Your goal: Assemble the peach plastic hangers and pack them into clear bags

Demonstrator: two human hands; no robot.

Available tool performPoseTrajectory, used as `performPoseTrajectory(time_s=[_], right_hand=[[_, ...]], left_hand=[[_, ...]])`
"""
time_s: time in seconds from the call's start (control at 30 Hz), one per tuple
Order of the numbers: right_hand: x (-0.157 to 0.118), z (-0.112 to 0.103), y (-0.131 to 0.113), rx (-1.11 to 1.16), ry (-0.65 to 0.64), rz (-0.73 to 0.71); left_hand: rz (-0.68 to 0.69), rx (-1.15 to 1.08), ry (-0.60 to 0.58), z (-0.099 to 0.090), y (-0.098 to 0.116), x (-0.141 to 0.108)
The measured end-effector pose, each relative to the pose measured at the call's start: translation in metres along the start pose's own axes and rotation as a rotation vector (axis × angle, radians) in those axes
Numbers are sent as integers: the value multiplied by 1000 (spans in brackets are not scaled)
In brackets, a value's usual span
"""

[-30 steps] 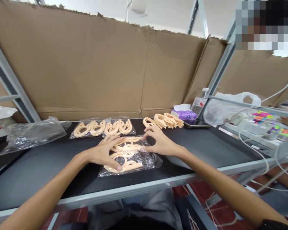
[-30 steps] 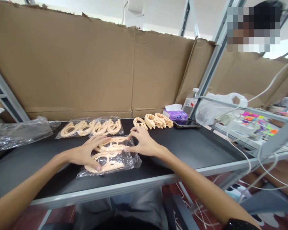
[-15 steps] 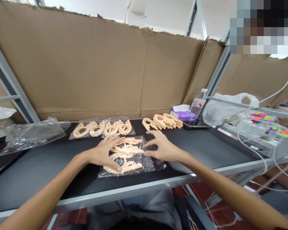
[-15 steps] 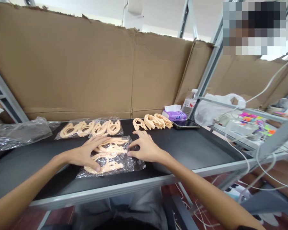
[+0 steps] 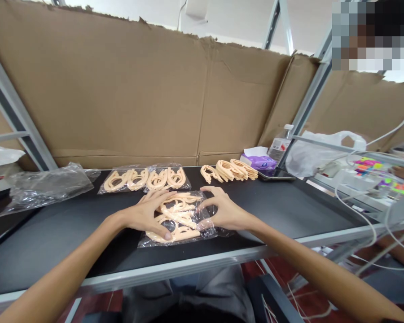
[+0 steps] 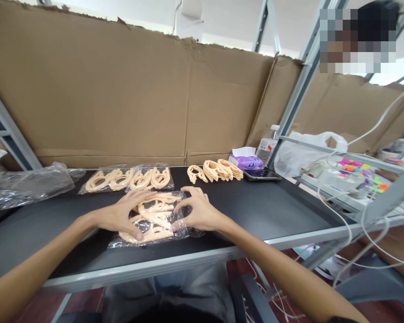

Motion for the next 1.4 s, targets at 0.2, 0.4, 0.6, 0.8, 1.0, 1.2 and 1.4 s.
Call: performPoseTrajectory(time_s=[0.2,0.4,0.6,0.8,1.0,1.2,1.4], right_hand=[[-4,4,-5,41,-28,3],[-5,7,-4,5,37,-15],[3,-2,5,-37,158,-46],[19,2,8,-27,178,-93],[28,-14,14,17,193,-158],[49,-71,49,-266,438,62],[70,-63,58,-633,396,252]], left_hand=[[-11,4,-14,-3,4,-2],[-20,4,-23,-2,3,-2],[18,-6,-1,0,1,-1],[-10,-39,11,-5,7,-3],[27,-3,63,-12,15,-3],[24,25,36,-7,10,-1],[0,14,18,-9,12,-3]])
Point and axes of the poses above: each hand's wrist, its own x-axis towards the middle knuckle, its own z-axis out of the palm, y = z × x, the point moved 7 cm from there along x, towards the middle knuckle, and after that the axes turned 13 degrees about x, right-handed, at the moved point
